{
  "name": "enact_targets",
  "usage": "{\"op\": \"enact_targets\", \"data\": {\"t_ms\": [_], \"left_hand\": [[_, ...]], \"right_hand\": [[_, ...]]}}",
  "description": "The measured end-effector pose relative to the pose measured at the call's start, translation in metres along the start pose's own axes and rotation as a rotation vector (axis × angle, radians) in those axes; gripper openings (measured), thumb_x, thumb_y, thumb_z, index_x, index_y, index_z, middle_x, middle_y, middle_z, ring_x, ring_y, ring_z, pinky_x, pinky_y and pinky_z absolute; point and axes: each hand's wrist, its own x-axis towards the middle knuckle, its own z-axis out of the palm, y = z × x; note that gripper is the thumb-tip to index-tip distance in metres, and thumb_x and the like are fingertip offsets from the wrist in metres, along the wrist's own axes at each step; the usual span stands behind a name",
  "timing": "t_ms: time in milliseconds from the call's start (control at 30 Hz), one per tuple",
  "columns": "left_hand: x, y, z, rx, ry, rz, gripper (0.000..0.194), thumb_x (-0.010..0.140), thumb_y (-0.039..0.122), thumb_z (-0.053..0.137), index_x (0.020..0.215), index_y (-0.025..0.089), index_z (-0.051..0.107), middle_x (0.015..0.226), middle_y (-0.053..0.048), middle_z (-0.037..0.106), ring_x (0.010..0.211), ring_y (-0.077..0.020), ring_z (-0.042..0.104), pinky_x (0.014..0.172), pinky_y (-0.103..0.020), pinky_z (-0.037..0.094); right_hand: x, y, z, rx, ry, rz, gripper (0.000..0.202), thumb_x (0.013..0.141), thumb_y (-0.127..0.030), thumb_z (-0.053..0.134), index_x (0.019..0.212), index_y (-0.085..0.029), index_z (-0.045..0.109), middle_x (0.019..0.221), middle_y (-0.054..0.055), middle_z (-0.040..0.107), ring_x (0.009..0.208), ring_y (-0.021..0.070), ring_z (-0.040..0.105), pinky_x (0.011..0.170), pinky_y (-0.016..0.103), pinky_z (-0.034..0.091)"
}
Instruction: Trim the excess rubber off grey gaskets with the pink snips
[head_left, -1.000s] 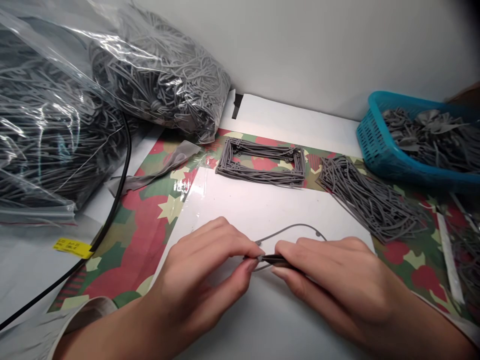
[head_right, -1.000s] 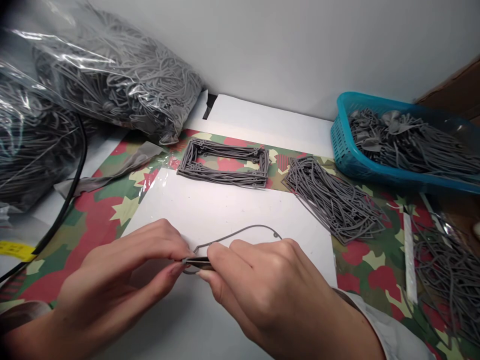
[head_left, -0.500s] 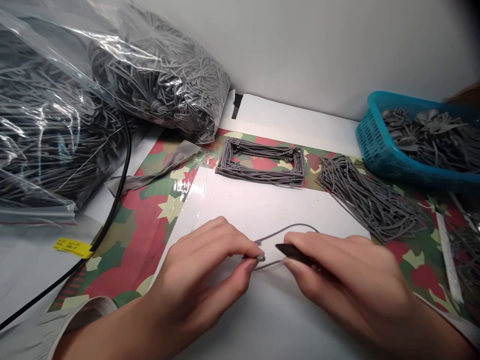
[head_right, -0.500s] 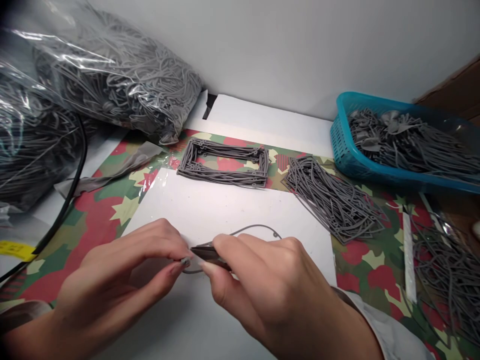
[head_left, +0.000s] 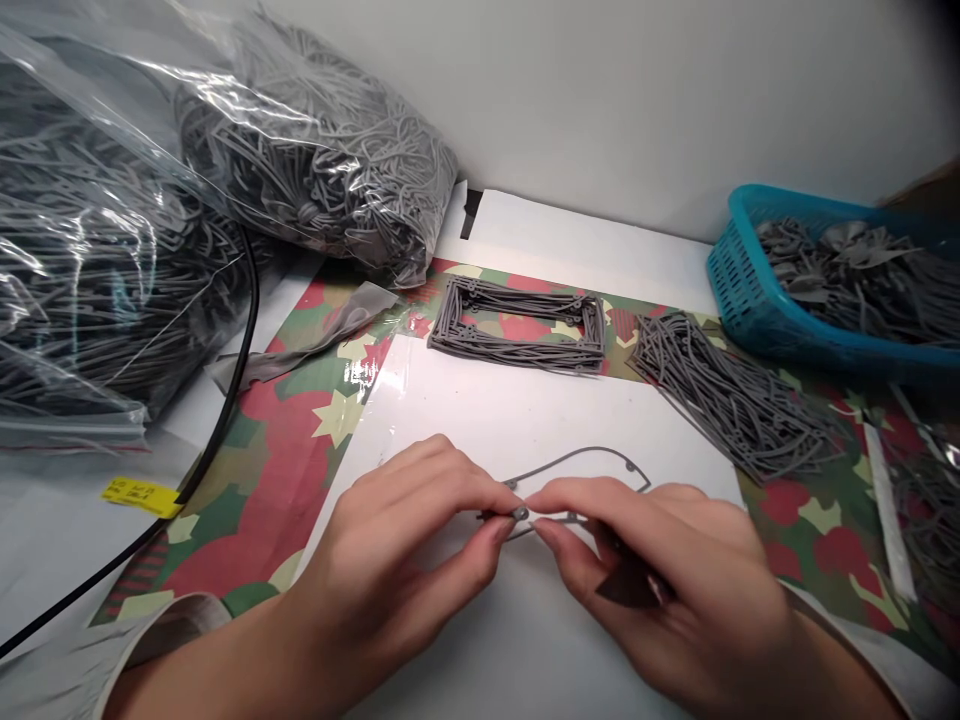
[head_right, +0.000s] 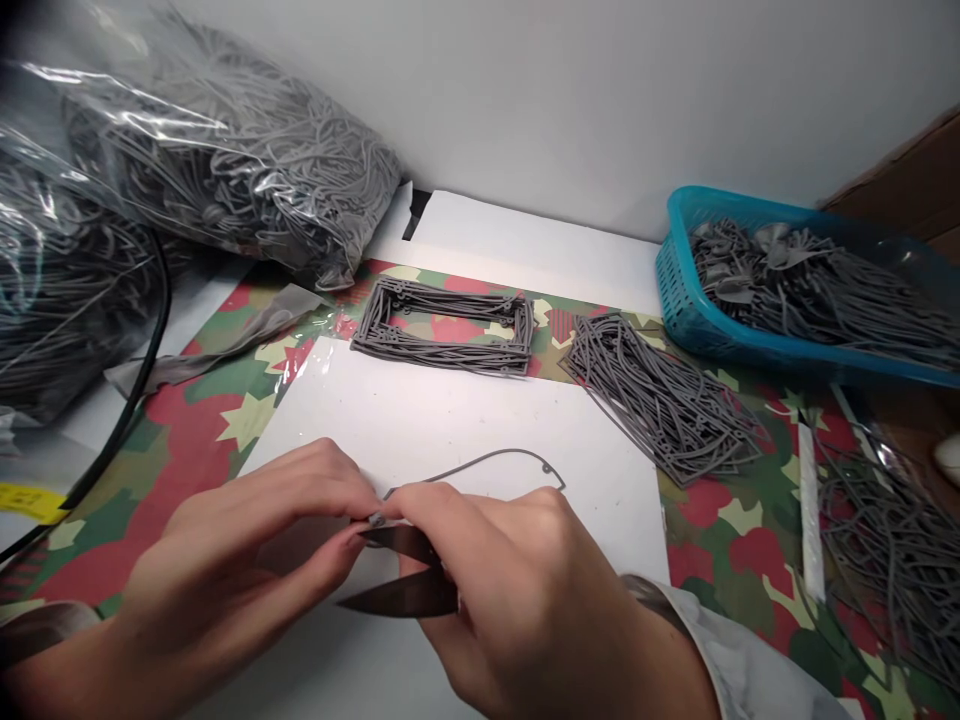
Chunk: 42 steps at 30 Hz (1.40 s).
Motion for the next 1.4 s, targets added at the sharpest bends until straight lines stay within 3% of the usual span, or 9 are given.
{"op": "enact_targets", "data": {"t_ms": [200,367,467,667,900,1233,1400], "left_hand": [[0.0003,0.0014,0.0006,0.011,-0.01,0.0,0.019,0.086,0.002,0.05,0.091,0.016,0.063,0.075,-0.001,0.067,0.068,-0.0101,0.059,0.061,-0.02,0.048],[0.0014,0.0001,0.0012,0.025,0.003,0.004,0.018,0.087,0.004,0.05,0.089,0.017,0.062,0.073,0.0,0.066,0.066,-0.0102,0.057,0.06,-0.02,0.047],[0.0017,-0.0003,0.001,0.033,0.007,0.008,0.017,0.087,0.004,0.05,0.09,0.017,0.062,0.071,0.0,0.065,0.065,-0.0099,0.057,0.059,-0.02,0.046],[-0.0014,-0.0021,0.0022,0.033,-0.01,-0.018,0.017,0.089,0.006,0.05,0.088,0.018,0.062,0.072,0.002,0.064,0.068,-0.0095,0.056,0.062,-0.019,0.046],[-0.0036,-0.0024,0.0039,0.039,-0.036,-0.032,0.017,0.088,0.005,0.051,0.089,0.017,0.062,0.074,0.001,0.062,0.069,-0.0096,0.055,0.063,-0.02,0.045],[-0.0015,-0.0004,0.0002,0.098,-0.015,-0.005,0.017,0.089,0.007,0.049,0.087,0.017,0.063,0.073,0.002,0.065,0.067,-0.0088,0.056,0.063,-0.019,0.046],[-0.0012,-0.001,0.0012,0.086,0.007,-0.01,0.017,0.088,0.006,0.05,0.088,0.017,0.063,0.074,0.002,0.065,0.067,-0.009,0.056,0.062,-0.02,0.045]], "right_hand": [[-0.0002,0.0009,0.0011,0.021,-0.038,-0.013,0.013,0.089,-0.012,0.051,0.085,-0.021,0.059,0.056,-0.009,0.061,0.041,0.0047,0.051,0.046,0.016,0.038],[-0.003,0.0019,0.0034,-0.024,-0.038,-0.031,0.019,0.089,-0.009,0.046,0.097,-0.019,0.061,0.054,-0.008,0.06,0.039,0.0073,0.05,0.044,0.021,0.037],[-0.0029,0.0024,0.0051,-0.038,-0.023,-0.064,0.018,0.089,-0.01,0.044,0.09,-0.017,0.06,0.055,-0.006,0.061,0.04,0.0082,0.051,0.045,0.023,0.038],[0.0011,0.0018,0.006,-0.158,-0.124,-0.149,0.024,0.091,-0.009,0.038,0.079,-0.017,0.057,0.052,-0.004,0.056,0.038,0.0104,0.054,0.04,0.023,0.038],[0.0052,0.0004,0.0075,-0.232,-0.091,-0.232,0.023,0.087,-0.006,0.036,0.079,-0.013,0.057,0.049,-0.003,0.05,0.034,0.0131,0.048,0.033,0.026,0.033],[0.0022,-0.0007,0.0016,0.033,-0.176,-0.027,0.018,0.08,-0.006,0.041,0.085,-0.017,0.055,0.056,-0.004,0.057,0.04,0.0092,0.047,0.042,0.025,0.032],[0.0026,-0.0005,0.0009,0.278,-0.22,0.149,0.016,0.078,-0.006,0.048,0.084,-0.021,0.05,0.057,-0.008,0.045,0.042,0.006,0.034,0.041,0.019,0.029]]}}
